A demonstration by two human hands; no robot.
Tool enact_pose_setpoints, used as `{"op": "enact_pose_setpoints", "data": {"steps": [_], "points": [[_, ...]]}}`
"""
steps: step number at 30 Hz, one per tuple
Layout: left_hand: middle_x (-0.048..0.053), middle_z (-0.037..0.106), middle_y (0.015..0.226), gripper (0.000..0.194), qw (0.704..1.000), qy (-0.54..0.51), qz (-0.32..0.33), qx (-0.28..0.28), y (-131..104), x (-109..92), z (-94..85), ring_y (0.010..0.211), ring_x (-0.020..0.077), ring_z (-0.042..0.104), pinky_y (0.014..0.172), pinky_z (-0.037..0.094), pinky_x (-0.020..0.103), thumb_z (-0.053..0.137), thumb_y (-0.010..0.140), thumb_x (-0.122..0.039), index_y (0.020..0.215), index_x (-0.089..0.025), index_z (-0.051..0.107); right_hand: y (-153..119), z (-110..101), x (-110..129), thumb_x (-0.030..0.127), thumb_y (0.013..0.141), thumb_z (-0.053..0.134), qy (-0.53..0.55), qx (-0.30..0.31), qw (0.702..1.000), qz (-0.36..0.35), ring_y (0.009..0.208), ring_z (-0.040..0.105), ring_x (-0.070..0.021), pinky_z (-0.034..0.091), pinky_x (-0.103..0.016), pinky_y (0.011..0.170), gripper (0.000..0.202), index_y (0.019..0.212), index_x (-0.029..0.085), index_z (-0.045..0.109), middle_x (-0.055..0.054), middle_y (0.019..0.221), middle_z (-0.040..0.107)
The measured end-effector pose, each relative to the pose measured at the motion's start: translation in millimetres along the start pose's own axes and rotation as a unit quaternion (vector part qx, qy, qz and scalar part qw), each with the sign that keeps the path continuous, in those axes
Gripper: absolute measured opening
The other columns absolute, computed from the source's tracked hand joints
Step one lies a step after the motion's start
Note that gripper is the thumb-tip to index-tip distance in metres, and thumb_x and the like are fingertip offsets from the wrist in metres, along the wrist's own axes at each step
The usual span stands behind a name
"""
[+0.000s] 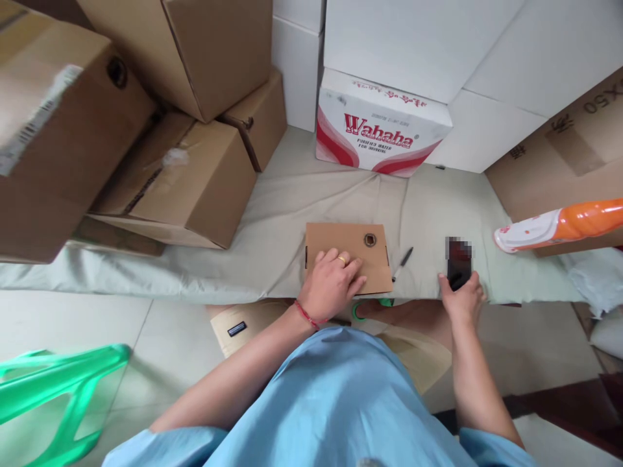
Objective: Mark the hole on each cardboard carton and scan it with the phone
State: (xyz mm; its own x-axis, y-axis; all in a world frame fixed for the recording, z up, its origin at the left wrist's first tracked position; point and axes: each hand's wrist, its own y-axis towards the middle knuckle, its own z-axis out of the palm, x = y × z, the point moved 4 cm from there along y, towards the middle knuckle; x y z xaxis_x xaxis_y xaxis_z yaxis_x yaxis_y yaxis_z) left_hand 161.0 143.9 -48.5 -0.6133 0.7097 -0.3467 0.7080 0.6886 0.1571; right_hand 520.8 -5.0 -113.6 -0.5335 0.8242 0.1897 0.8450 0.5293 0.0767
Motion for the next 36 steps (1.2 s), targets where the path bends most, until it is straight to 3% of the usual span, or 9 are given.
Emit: {"op": "enact_pose_setpoints", "data": {"steps": [4, 8, 11, 17, 21, 23, 26, 32, 36], "points": [[0.011, 0.073, 0.101, 0.031, 1.000, -0.005, -0.004, -0.001, -0.4, 0.3, -0.3, 0.103, 0.0308, 0.061, 0.085, 0.041, 0.044, 0.065, 0.109, -0.044, 0.125, -0.020, 0.078, 16.1, -1.4, 3.2, 0.066, 0.088, 0.068, 0.000, -0.015, 0.998, 0.061, 0.144, 0.050, -0.0557, 0.037, -0.068, 0.121, 0.105, 0.161, -0.004, 0.040, -0.042, 0.150, 0.054], [0.011, 0.073, 0.102, 0.031, 1.000, -0.003, -0.001, 0.001, 0.2, -0.7, -1.5, 0.104, 0.0310, 0.062, 0.086, 0.041, 0.045, 0.064, 0.110, -0.044, 0.125, -0.020, 0.078, 38.7, -4.3, -1.2, 0.071, 0.076, 0.080, 0.006, 0.011, 0.993, 0.115, 0.142, 0.052, -0.0545, 0.042, -0.066, 0.119, 0.094, 0.141, 0.006, 0.061, -0.038, 0.147, 0.057], [0.011, 0.073, 0.103, 0.030, 1.000, 0.001, -0.002, 0.000, 0.0, -1.2, -2.9, 0.103, 0.0308, 0.061, 0.086, 0.041, 0.045, 0.063, 0.110, -0.043, 0.123, -0.021, 0.078, 45.4, -8.0, -4.3, 0.067, 0.067, 0.087, 0.016, 0.039, 0.990, 0.131, 0.139, 0.056, -0.0527, 0.043, -0.064, 0.120, 0.094, 0.136, 0.007, 0.065, -0.037, 0.140, 0.062], [0.011, 0.073, 0.103, 0.028, 1.000, 0.003, 0.002, -0.003, -1.1, -2.5, -5.1, 0.102, 0.0306, 0.061, 0.085, 0.039, 0.044, 0.061, 0.111, -0.042, 0.119, -0.021, 0.077, 30.1, -26.3, -11.5, 0.060, 0.056, 0.089, 0.059, 0.052, 0.992, 0.098, 0.138, 0.057, -0.0550, 0.049, -0.063, 0.113, 0.091, 0.125, 0.004, 0.066, -0.041, 0.134, 0.063], [0.011, 0.072, 0.102, 0.028, 1.000, -0.002, -0.001, 0.003, -0.5, -2.8, -5.3, 0.101, 0.0306, 0.060, 0.085, 0.039, 0.044, 0.059, 0.111, -0.042, 0.118, -0.021, 0.077, 6.3, -32.5, -9.9, 0.065, 0.054, 0.086, 0.128, 0.089, 0.985, 0.075, 0.109, 0.073, -0.0446, 0.059, -0.055, 0.096, 0.078, 0.111, 0.015, 0.068, -0.024, 0.104, 0.076], [0.012, 0.072, 0.102, 0.029, 1.000, -0.002, 0.000, 0.007, -0.3, -3.0, -4.7, 0.102, 0.0307, 0.060, 0.085, 0.039, 0.044, 0.059, 0.112, -0.041, 0.119, -0.021, 0.077, -14.9, -32.2, 2.5, 0.070, 0.058, 0.084, 0.186, 0.106, 0.975, 0.061, 0.100, 0.076, -0.0362, 0.061, -0.048, 0.089, 0.082, 0.118, 0.017, 0.065, -0.018, 0.106, 0.078], [0.012, 0.072, 0.102, 0.030, 1.000, 0.001, -0.003, 0.005, -0.5, -2.4, -3.1, 0.102, 0.0311, 0.060, 0.086, 0.040, 0.044, 0.058, 0.112, -0.042, 0.121, -0.021, 0.077, -56.3, -34.9, 41.2, 0.073, 0.063, 0.085, 0.313, 0.099, 0.944, 0.014, 0.102, 0.075, -0.0298, 0.061, -0.043, 0.089, 0.090, 0.130, 0.019, 0.062, -0.016, 0.120, 0.077], [0.011, 0.072, 0.100, 0.027, 1.000, -0.005, -0.010, 0.000, -0.6, 1.1, -1.6, 0.100, 0.0303, 0.060, 0.084, 0.040, 0.044, 0.056, 0.112, -0.037, 0.118, -0.021, 0.077, -125.3, -47.2, 134.8, 0.069, 0.067, 0.089, 0.364, 0.120, 0.919, -0.093, 0.109, 0.071, -0.0307, 0.058, -0.051, 0.102, 0.090, 0.136, 0.019, 0.060, -0.016, 0.129, 0.071], [0.010, 0.072, 0.099, 0.020, 0.999, -0.037, -0.031, 0.013, 1.4, 5.9, -2.5, 0.098, 0.0292, 0.061, 0.083, 0.041, 0.042, 0.058, 0.109, -0.028, 0.110, -0.021, 0.077, -142.6, -51.6, 164.5, 0.061, 0.073, 0.087, 0.340, 0.096, 0.921, -0.162, 0.120, 0.066, -0.0332, 0.057, -0.053, 0.106, 0.079, 0.135, 0.021, 0.059, -0.015, 0.129, 0.067]]}}
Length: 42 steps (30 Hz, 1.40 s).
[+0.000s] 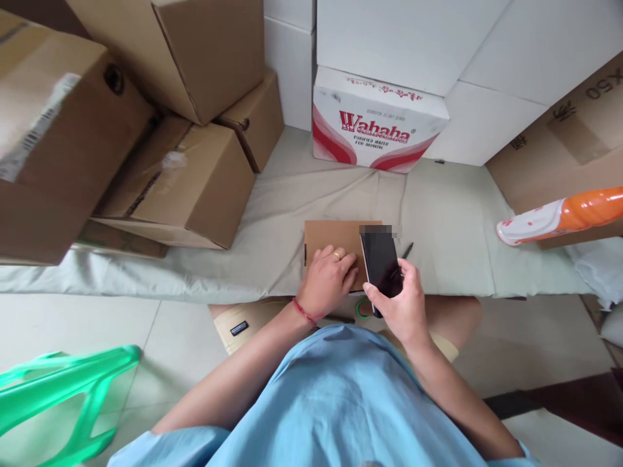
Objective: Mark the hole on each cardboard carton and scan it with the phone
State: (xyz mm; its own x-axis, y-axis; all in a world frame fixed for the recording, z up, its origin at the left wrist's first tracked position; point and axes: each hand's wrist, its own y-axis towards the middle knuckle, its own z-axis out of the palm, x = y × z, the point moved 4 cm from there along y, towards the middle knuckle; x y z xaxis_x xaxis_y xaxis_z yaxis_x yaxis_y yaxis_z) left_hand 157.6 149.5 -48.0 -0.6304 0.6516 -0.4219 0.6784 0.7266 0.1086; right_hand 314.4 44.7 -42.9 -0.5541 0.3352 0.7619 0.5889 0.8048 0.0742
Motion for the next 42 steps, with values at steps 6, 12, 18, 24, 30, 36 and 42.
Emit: {"op": "enact_pose_setpoints", "data": {"steps": [6, 12, 18, 24, 30, 36, 42], "points": [[0.009, 0.069, 0.093, 0.015, 1.000, -0.016, -0.008, 0.008, 0.9, 3.0, 0.2, 0.095, 0.0289, 0.060, 0.080, 0.041, 0.041, 0.061, 0.105, -0.023, 0.099, -0.020, 0.075, -6.2, 9.0, 8.0, 0.053, 0.073, 0.087, -0.055, -0.017, 0.998, -0.017, 0.114, 0.065, -0.0360, 0.060, -0.052, 0.094, 0.078, 0.137, 0.020, 0.056, -0.016, 0.127, 0.064], [0.010, 0.069, 0.093, 0.015, 1.000, -0.022, -0.004, 0.010, -0.1, 3.8, 0.3, 0.094, 0.0287, 0.059, 0.081, 0.041, 0.041, 0.061, 0.105, -0.023, 0.099, -0.020, 0.074, -9.8, 11.9, 10.8, 0.053, 0.074, 0.086, -0.078, -0.036, 0.996, -0.026, 0.113, 0.064, -0.0369, 0.059, -0.054, 0.095, 0.078, 0.138, 0.020, 0.054, -0.017, 0.126, 0.064], [0.010, 0.070, 0.095, 0.019, 1.000, -0.029, -0.003, 0.005, -0.4, 3.8, 0.3, 0.095, 0.0292, 0.059, 0.081, 0.041, 0.041, 0.058, 0.107, -0.024, 0.108, -0.019, 0.076, -10.5, 14.2, 10.9, 0.053, 0.077, 0.084, -0.071, -0.053, 0.996, -0.030, 0.114, 0.064, -0.0369, 0.058, -0.055, 0.097, 0.078, 0.139, 0.019, 0.052, -0.017, 0.126, 0.063], [0.010, 0.068, 0.090, 0.022, 0.999, -0.037, -0.004, 0.001, -0.7, 5.8, 1.0, 0.091, 0.0285, 0.058, 0.079, 0.040, 0.040, 0.056, 0.107, -0.023, 0.096, -0.020, 0.074, -16.3, 22.6, 13.9, 0.056, 0.077, 0.086, -0.031, -0.055, 0.998, -0.024, 0.116, 0.066, -0.0362, 0.059, -0.055, 0.099, 0.079, 0.138, 0.021, 0.052, -0.016, 0.127, 0.064], [0.010, 0.074, 0.102, 0.020, 0.999, -0.052, 0.000, -0.012, -1.7, 4.3, 1.6, 0.098, 0.0284, 0.061, 0.086, 0.044, 0.042, 0.059, 0.109, -0.028, 0.113, -0.020, 0.077, 0.9, -6.9, -27.5, 0.070, 0.078, 0.083, -0.032, -0.096, 0.995, 0.000, 0.114, 0.069, -0.0335, 0.059, -0.051, 0.101, 0.089, 0.145, 0.020, 0.051, -0.016, 0.129, 0.068], [0.011, 0.074, 0.100, 0.019, 0.998, -0.064, -0.011, -0.017, -0.5, 4.5, 5.3, 0.100, 0.0299, 0.063, 0.087, 0.047, 0.044, 0.062, 0.106, -0.027, 0.110, -0.019, 0.078, 52.7, -83.2, -123.0, 0.072, 0.067, 0.080, -0.210, -0.131, 0.964, 0.101, 0.122, 0.063, -0.0416, 0.050, -0.059, 0.112, 0.083, 0.125, 0.016, 0.063, -0.021, 0.122, 0.068], [0.007, 0.073, 0.090, 0.021, 0.992, -0.118, 0.007, -0.050, -7.3, 3.3, -11.6, 0.090, 0.0240, 0.065, 0.085, 0.052, 0.038, 0.059, 0.108, -0.024, 0.106, -0.019, 0.080, 62.1, -116.9, -173.6, 0.071, 0.067, 0.080, -0.299, -0.091, 0.927, 0.208, 0.122, 0.066, -0.0451, 0.054, -0.056, 0.104, 0.097, 0.139, 0.009, 0.061, -0.029, 0.131, 0.064]]}}
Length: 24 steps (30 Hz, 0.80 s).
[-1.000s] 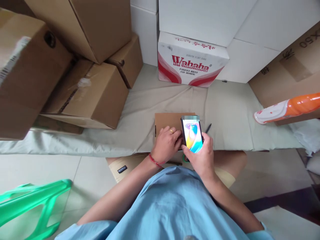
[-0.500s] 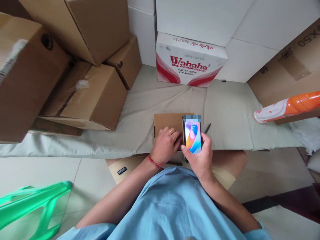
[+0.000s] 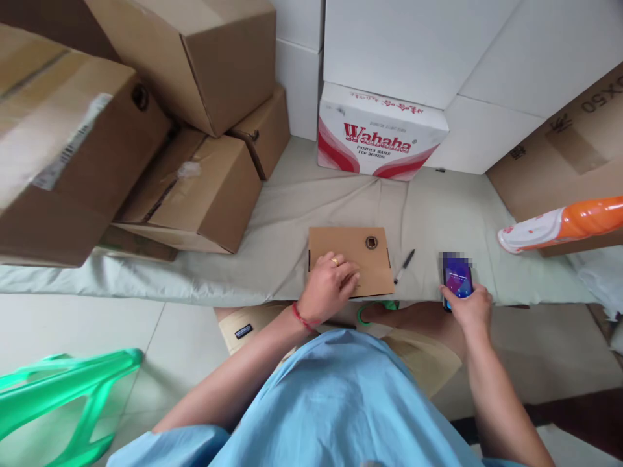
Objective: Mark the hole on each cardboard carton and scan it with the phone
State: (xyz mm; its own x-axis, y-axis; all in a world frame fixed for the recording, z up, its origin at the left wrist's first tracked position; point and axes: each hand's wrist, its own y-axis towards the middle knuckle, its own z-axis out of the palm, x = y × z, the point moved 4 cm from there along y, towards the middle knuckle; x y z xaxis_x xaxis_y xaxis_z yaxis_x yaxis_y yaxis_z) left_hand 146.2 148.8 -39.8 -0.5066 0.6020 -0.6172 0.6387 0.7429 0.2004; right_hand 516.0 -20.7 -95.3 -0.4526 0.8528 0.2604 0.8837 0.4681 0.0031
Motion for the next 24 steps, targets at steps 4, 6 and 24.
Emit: {"op": "enact_pose_setpoints", "data": {"steps": [4, 6, 24], "points": [[0.005, 0.072, 0.085, 0.027, 0.989, -0.096, 0.009, -0.111, -16.8, 1.2, -37.6, 0.084, 0.0191, 0.066, 0.084, 0.054, 0.033, 0.055, 0.112, -0.028, 0.104, -0.020, 0.079, 10.9, 4.9, 0.1, 0.074, 0.069, 0.080, -0.007, 0.012, 1.000, 0.005, 0.124, 0.066, -0.0478, 0.053, -0.059, 0.105, 0.107, 0.148, 0.006, 0.056, -0.033, 0.136, 0.062], [0.005, 0.074, 0.088, 0.026, 0.983, -0.097, -0.040, -0.150, -29.7, 14.7, -49.5, 0.087, 0.0198, 0.067, 0.086, 0.055, 0.034, 0.057, 0.110, -0.033, 0.104, -0.022, 0.080, 18.4, 7.3, 2.1, 0.073, 0.071, 0.081, -0.017, 0.018, 1.000, 0.008, 0.129, 0.063, -0.0511, 0.051, -0.063, 0.108, 0.105, 0.148, 0.004, 0.057, -0.035, 0.136, 0.062], [0.015, 0.068, 0.149, 0.073, 0.899, -0.288, -0.304, -0.126, -59.3, 76.8, -1.4, 0.146, 0.0353, 0.061, 0.125, 0.048, 0.054, 0.067, 0.095, -0.075, 0.146, -0.023, 0.068, -109.6, 37.3, 157.1, 0.070, 0.094, 0.073, 0.387, 0.328, 0.828, -0.238, 0.143, 0.066, -0.0356, 0.051, -0.057, 0.127, 0.076, 0.152, 0.023, 0.063, -0.017, 0.154, 0.069]]}}
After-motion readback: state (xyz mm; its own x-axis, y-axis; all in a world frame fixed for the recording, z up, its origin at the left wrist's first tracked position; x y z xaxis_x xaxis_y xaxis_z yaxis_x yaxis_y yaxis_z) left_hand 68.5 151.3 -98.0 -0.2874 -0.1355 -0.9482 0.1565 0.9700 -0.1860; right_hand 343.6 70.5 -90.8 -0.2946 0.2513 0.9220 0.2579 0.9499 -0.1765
